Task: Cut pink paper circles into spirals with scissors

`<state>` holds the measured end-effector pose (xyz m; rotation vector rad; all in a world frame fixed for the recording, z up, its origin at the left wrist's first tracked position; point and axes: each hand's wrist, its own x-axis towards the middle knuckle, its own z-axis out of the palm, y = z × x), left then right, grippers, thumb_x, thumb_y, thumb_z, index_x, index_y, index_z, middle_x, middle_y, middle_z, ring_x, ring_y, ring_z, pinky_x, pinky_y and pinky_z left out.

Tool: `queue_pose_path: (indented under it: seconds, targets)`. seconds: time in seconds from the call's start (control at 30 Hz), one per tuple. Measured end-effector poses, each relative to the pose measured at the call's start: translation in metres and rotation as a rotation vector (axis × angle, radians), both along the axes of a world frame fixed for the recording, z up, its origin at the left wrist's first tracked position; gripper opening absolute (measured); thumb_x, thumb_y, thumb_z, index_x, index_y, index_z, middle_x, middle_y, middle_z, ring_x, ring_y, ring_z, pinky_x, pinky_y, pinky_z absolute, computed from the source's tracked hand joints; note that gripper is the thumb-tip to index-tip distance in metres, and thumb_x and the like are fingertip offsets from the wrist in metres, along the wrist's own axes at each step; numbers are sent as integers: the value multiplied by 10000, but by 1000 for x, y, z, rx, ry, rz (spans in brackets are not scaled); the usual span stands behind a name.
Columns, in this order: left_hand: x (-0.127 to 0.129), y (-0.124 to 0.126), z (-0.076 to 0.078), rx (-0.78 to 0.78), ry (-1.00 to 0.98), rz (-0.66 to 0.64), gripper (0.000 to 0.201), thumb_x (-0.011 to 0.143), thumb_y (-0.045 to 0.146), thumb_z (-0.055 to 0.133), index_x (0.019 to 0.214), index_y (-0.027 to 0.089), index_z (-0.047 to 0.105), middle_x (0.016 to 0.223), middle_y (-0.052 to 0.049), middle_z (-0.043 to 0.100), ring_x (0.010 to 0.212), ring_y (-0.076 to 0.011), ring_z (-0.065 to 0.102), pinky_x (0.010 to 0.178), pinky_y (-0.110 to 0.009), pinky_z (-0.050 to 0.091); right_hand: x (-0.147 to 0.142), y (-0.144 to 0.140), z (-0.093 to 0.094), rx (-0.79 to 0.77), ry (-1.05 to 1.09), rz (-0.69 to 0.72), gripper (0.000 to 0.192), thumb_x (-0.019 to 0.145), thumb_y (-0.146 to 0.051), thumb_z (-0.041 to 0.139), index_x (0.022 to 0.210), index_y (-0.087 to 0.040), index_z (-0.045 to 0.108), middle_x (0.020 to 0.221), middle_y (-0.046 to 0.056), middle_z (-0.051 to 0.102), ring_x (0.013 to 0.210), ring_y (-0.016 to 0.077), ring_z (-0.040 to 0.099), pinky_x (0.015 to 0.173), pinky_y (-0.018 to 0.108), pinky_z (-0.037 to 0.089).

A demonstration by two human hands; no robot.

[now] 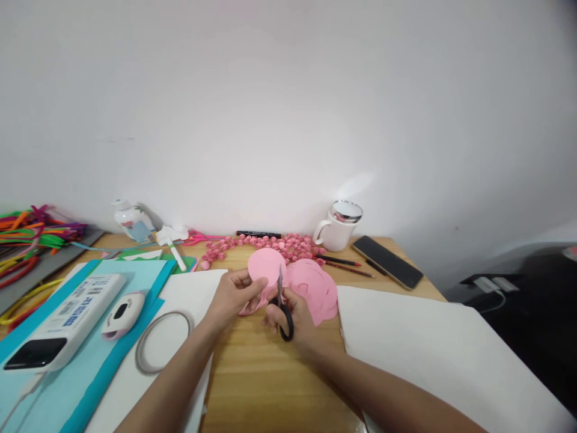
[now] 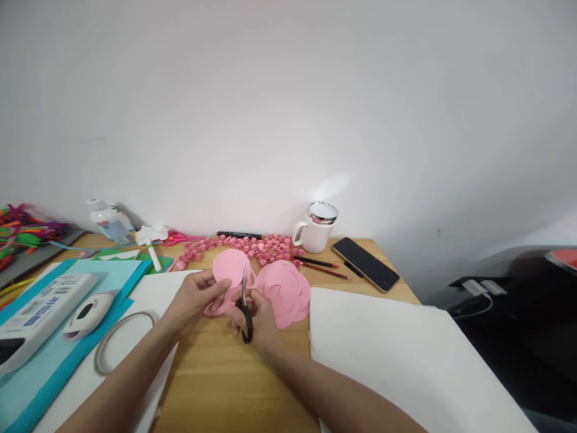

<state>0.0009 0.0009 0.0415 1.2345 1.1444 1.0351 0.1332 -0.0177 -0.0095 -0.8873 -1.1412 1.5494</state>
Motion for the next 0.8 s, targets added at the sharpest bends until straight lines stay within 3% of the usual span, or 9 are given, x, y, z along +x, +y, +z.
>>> queue_pose_path:
  seconds: [0.23, 0.47, 0.8]
  targets:
    - [5, -2, 1, -7, 25, 75, 344, 667, 343, 683, 480, 141, 475, 341, 86, 376, 338, -28, 264, 367, -177, 168, 0, -1, 5, 9, -57, 14, 221, 675, -329, 631, 756, -192, 477, 470, -60, 527, 403, 103, 450, 410, 215, 348]
    - [6, -2, 0, -55, 51, 52, 279, 630, 380, 700, 603, 115, 616, 451, 43, 491, 393, -43, 300, 387, -181, 190, 3, 4, 7, 70, -47, -53, 302, 603, -293, 707, 731, -207, 447, 615, -40, 538, 597, 133, 492, 549, 236, 402]
    - [2, 0, 0, -32, 56, 57, 266, 610, 363, 717, 626, 112, 627, 445, 59, 432, 394, -40, 281, 376, -180, 177, 5, 3, 11, 32, -46, -3, 269, 633, -313, 679, 710, -201, 447, 573, -54, 493, 521, 104, 437, 474, 213, 354]
